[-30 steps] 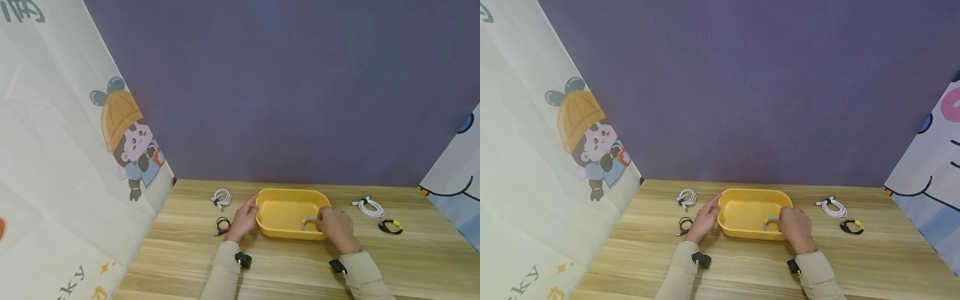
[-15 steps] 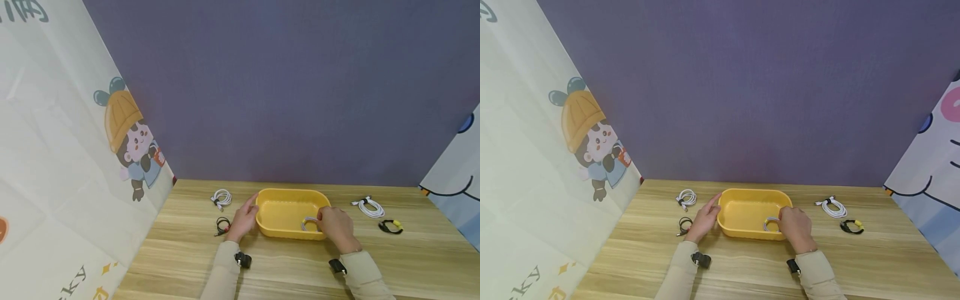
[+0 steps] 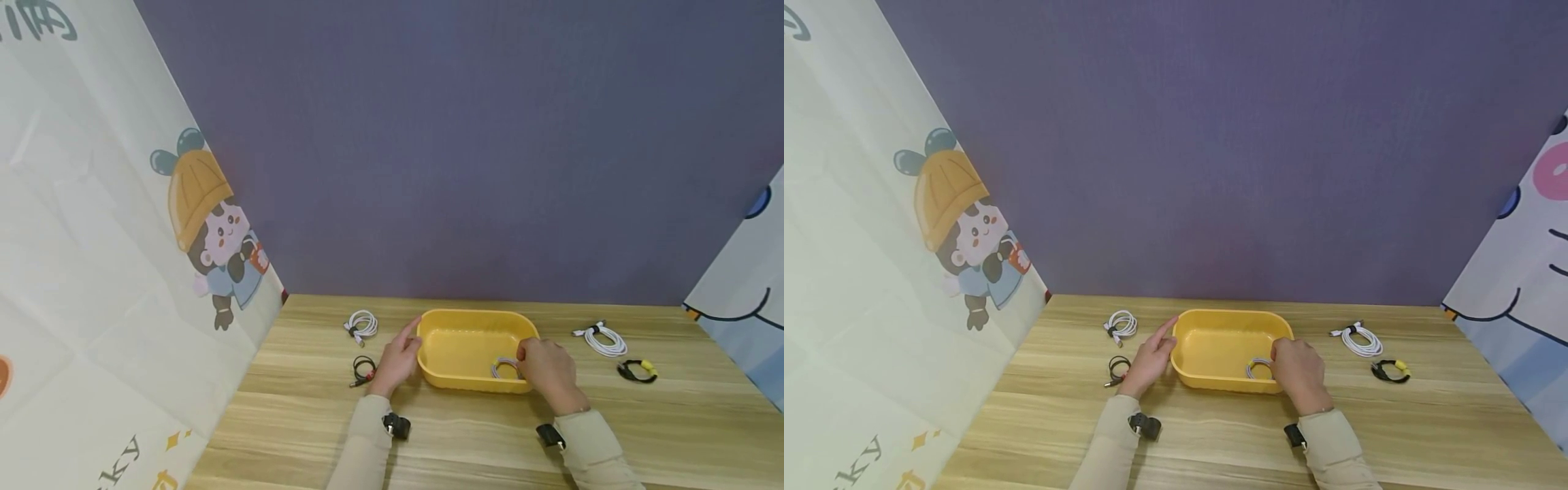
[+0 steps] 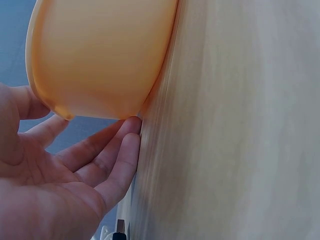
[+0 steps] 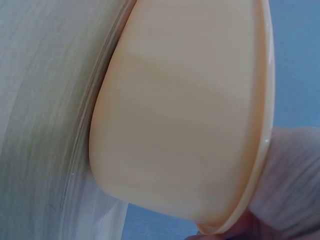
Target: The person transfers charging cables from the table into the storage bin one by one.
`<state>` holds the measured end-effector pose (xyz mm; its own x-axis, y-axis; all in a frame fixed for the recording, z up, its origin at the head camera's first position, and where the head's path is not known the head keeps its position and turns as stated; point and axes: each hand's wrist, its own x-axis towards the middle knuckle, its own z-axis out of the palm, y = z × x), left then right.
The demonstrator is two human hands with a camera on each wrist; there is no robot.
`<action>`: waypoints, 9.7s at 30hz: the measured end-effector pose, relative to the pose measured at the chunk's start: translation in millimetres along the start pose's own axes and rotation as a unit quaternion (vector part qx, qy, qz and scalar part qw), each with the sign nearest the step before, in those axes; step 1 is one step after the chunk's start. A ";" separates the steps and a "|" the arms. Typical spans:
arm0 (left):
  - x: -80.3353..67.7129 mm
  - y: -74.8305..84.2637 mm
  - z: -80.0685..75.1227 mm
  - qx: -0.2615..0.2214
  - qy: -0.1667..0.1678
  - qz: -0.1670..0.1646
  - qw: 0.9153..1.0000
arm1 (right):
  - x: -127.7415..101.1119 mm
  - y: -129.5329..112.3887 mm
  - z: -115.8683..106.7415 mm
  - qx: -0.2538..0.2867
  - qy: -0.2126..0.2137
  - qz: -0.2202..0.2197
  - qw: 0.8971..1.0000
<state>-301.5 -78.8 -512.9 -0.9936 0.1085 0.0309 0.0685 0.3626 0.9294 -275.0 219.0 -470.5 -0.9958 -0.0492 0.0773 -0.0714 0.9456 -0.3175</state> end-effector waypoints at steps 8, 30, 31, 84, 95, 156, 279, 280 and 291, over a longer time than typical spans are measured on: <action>0.5 -0.2 0.5 -0.004 0.000 -0.005 1.000 | 0.2 1.7 -0.8 0.006 0.000 -0.002 1.000; 0.8 -0.6 0.0 0.008 0.005 -0.004 1.000 | 5.5 22.0 -8.1 0.102 0.036 -0.031 0.994; 0.8 -0.4 -0.3 0.009 0.005 -0.004 1.000 | 6.3 23.5 -9.1 0.103 0.046 -0.032 0.993; 3.6 -1.9 0.6 0.015 0.009 0.009 1.000 | 15.8 120.0 -10.0 0.099 0.059 0.081 0.990; 2.8 -1.6 -0.1 0.008 0.001 0.006 1.000 | 16.7 123.4 -8.7 0.111 -0.016 0.122 0.986; 1.7 -0.1 -1.4 0.017 0.002 0.005 1.000 | 10.0 119.5 -12.5 0.072 0.001 0.140 0.988; 2.3 -1.6 -0.7 0.006 0.002 -0.002 1.000 | 5.1 22.6 -30.6 0.072 0.186 -0.083 0.976; 2.2 -1.5 -0.6 0.005 0.001 -0.002 1.000 | 4.9 22.0 -30.3 0.071 0.186 -0.083 0.976; 1.2 -0.5 -0.7 -0.005 -0.002 -0.007 1.000 | 3.7 14.6 -27.5 0.076 0.186 -0.087 0.976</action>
<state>-302.8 -79.5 -513.1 -0.9941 0.1068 0.0164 0.0536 0.3555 0.9331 -278.2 241.5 -448.8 -0.8797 -0.0584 0.4719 -0.2743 0.8730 -0.4033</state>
